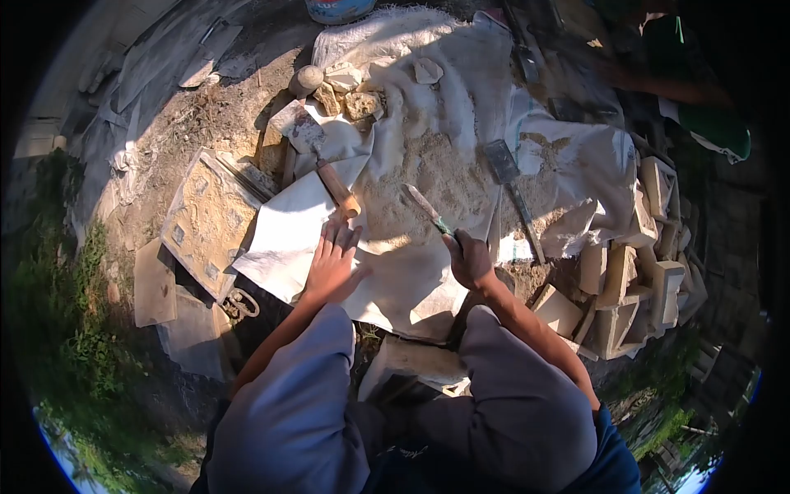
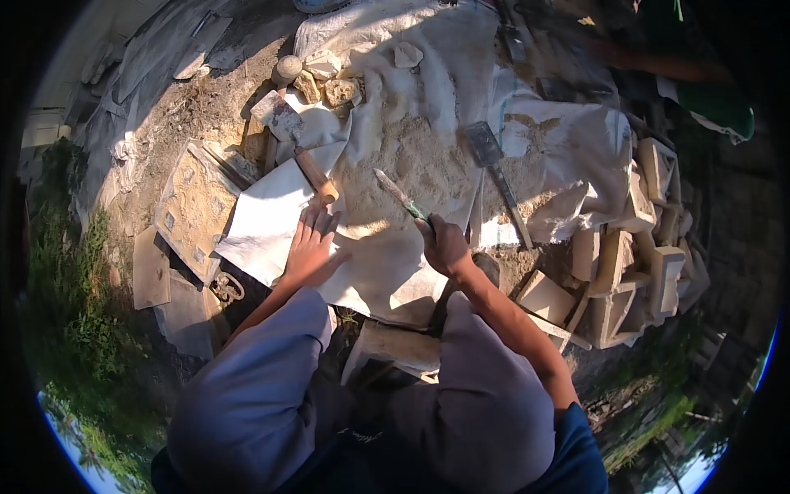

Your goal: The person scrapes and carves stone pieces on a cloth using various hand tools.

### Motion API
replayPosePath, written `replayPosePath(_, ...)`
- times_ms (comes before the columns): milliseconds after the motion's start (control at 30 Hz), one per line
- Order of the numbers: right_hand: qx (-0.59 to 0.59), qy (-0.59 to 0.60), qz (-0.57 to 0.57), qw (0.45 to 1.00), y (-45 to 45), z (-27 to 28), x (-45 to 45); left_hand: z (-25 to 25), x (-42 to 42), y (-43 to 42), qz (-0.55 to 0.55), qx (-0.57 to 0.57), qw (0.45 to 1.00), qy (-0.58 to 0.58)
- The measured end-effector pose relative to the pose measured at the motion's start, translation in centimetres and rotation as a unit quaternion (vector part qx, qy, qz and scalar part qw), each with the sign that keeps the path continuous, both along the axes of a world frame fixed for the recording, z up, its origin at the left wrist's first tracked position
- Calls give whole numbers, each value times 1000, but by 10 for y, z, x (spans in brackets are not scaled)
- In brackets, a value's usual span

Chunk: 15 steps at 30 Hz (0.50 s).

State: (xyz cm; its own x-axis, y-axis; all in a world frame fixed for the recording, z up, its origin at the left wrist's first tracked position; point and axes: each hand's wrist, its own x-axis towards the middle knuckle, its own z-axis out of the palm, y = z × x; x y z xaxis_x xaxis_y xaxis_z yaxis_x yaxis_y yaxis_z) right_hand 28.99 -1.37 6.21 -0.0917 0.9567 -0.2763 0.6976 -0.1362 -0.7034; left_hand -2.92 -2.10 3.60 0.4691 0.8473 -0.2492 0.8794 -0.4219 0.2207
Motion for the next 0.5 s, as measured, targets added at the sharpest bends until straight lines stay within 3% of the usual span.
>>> replayPosePath(100, -15, 4, -9, 1000, -3, -10, -9, 2, -2, -3, -4, 19, 1000, 0)
replayPosePath(167, -87, -128, 21, 988, -1, -36, -3, 0, -2, -2, 2, 26, 999, -32)
replayPosePath(200, -96, -135, 19, 986, 1, -41, -1, 2, -1, -1, 3, 31, 999, -33)
replayPosePath(333, -36, -84, 34, 995, -1, -42, 3, 6, -3, -2, 9, 0, 999, -32)
replayPosePath(500, 28, -24, -24, 999, -1, -16, -7, 0, -3, -5, 11, 5, 1000, -10)
